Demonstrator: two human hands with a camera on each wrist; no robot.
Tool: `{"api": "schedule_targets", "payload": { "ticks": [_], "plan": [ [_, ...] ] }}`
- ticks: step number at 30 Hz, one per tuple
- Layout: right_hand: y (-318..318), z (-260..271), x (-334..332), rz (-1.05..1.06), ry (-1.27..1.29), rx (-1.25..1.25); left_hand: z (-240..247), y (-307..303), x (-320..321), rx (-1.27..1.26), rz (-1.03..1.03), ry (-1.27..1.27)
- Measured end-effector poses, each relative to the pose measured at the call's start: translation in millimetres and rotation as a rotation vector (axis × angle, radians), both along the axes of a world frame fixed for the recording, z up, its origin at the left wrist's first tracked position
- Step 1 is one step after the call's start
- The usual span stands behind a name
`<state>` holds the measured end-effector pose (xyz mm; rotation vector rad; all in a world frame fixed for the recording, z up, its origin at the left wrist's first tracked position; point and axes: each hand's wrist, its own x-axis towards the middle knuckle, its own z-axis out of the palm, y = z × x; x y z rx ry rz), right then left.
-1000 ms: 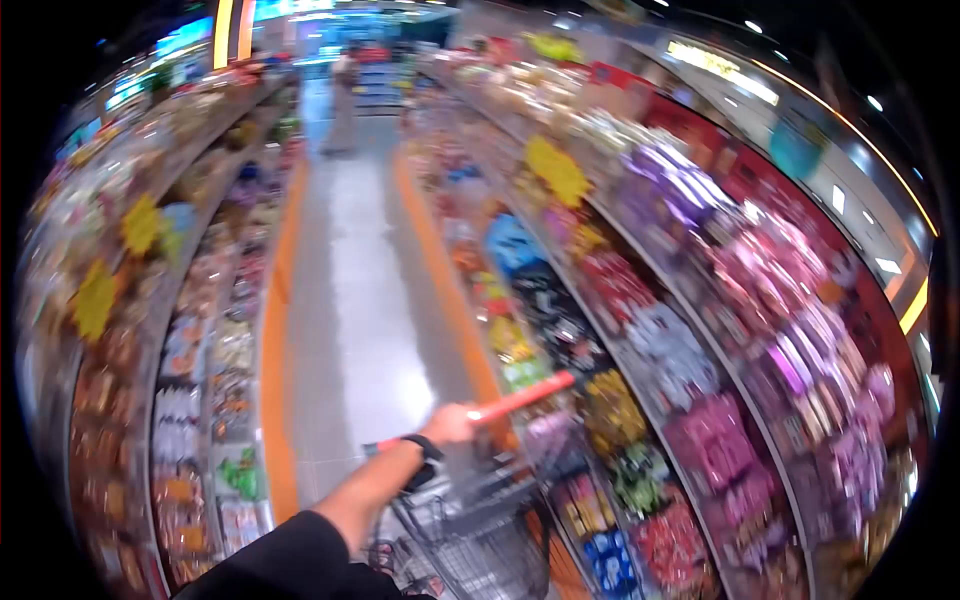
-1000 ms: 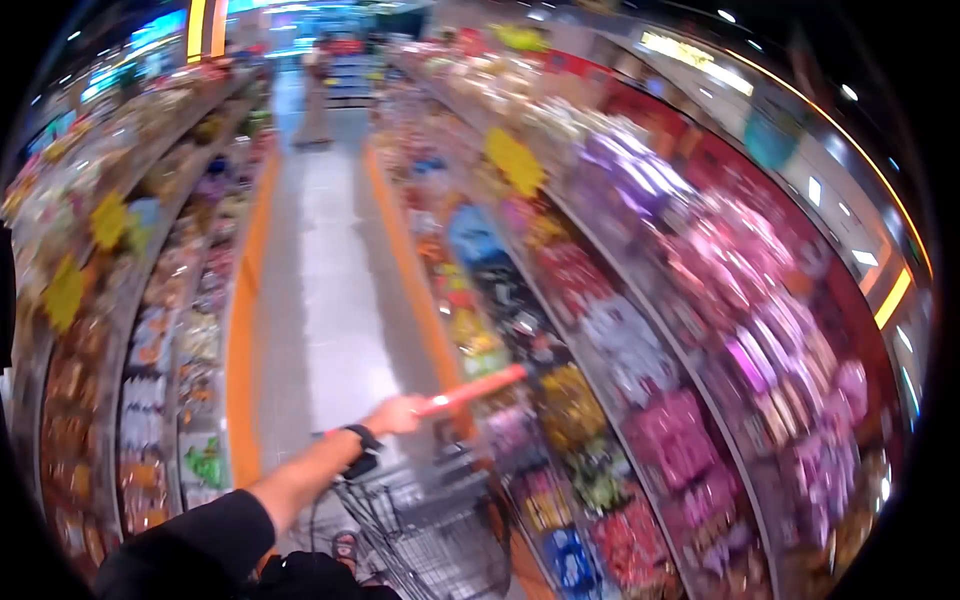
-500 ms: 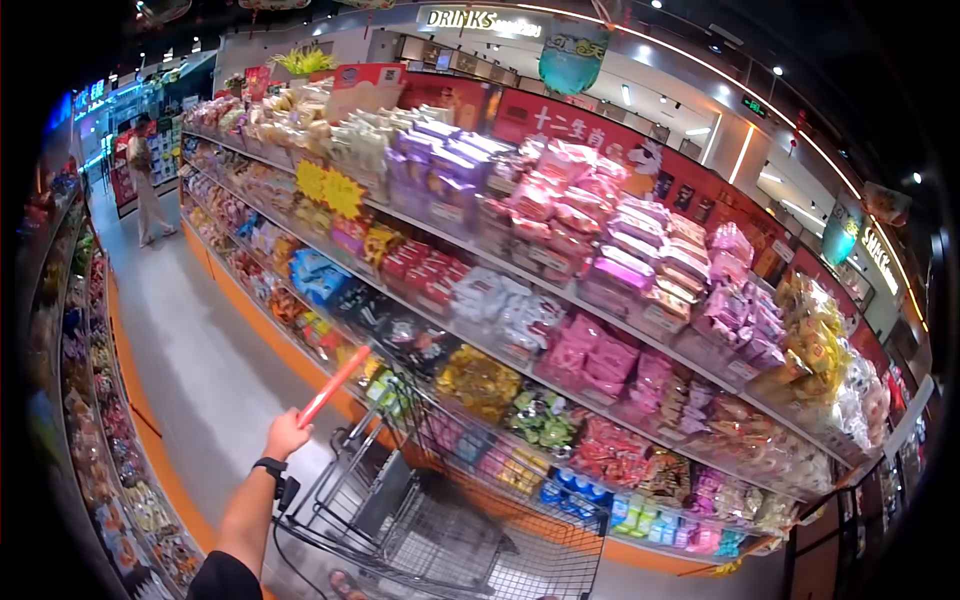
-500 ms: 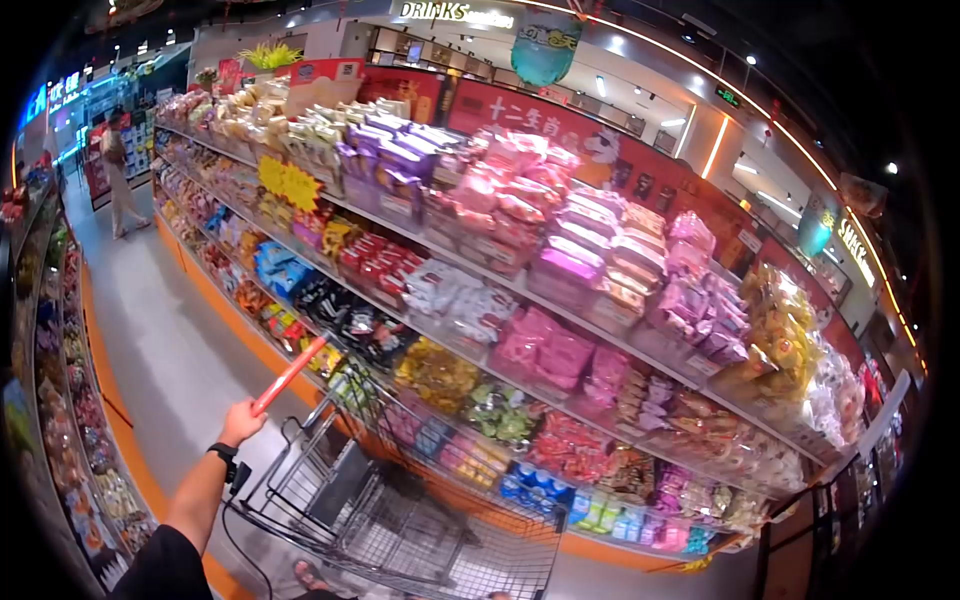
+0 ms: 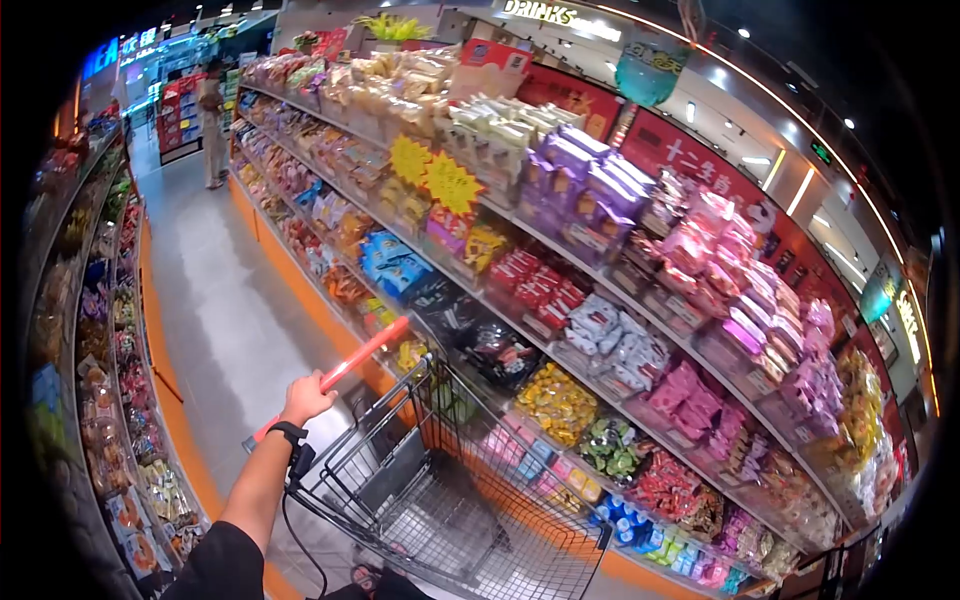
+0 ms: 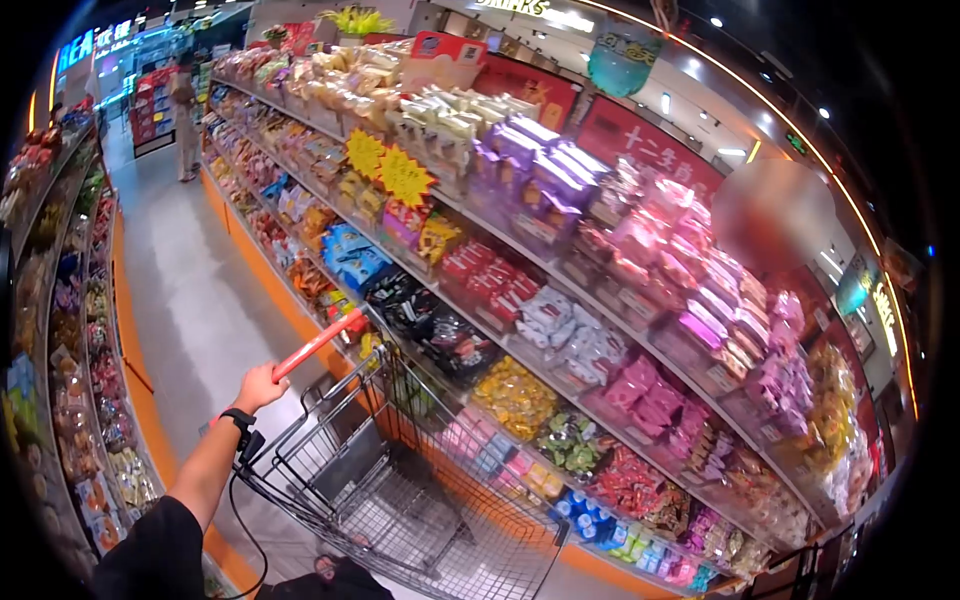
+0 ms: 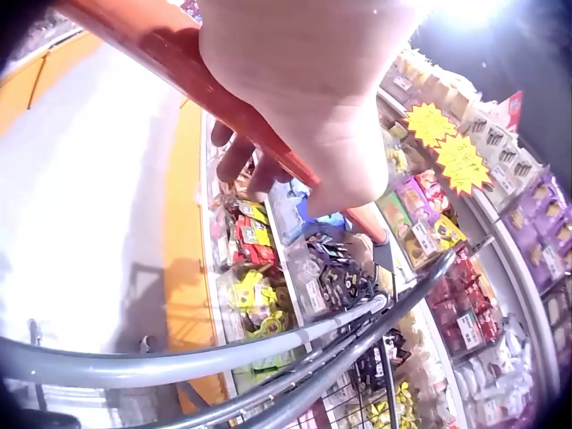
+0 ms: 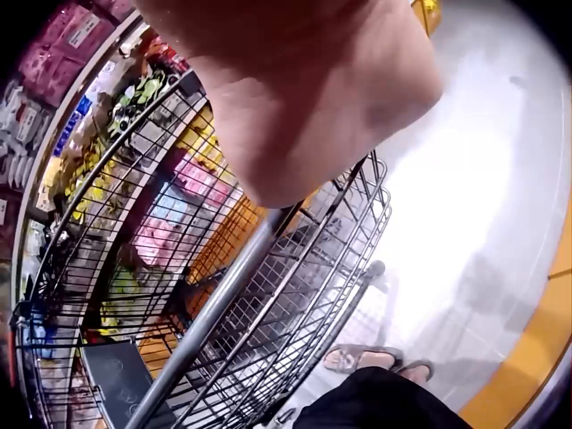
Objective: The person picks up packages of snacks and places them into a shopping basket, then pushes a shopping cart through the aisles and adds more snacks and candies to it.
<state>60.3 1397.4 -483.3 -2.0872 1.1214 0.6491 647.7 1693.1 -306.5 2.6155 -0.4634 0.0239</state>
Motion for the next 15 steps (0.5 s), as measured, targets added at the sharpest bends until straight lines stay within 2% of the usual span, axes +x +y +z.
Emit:
{"api": "schedule_targets", "payload": {
  "ticks": [3, 5, 7, 15],
  "plan": [
    [-5.8, -9.4, 41.3, 0.037, -0.050, -0.003, -12.7, 26.6, 35.3, -0.074, -0.052, -0.003],
    [2.9, -10.6, 52.1, 0.036, -0.059, 0.014, -16.0, 38.0, 54.4, -0.026, 0.035, -0.019],
    [10.5, -8.1, 59.1, 0.010, -0.050, 0.035, -13.1, 50.6, 67.6, -0.112, 0.032, 0.003],
    [37.7, -11.7, 96.8, -0.032, 0.031, 0.104, -1.9, 100.4, 135.8, 0.101, 0.074, -0.044]
  ]
}}
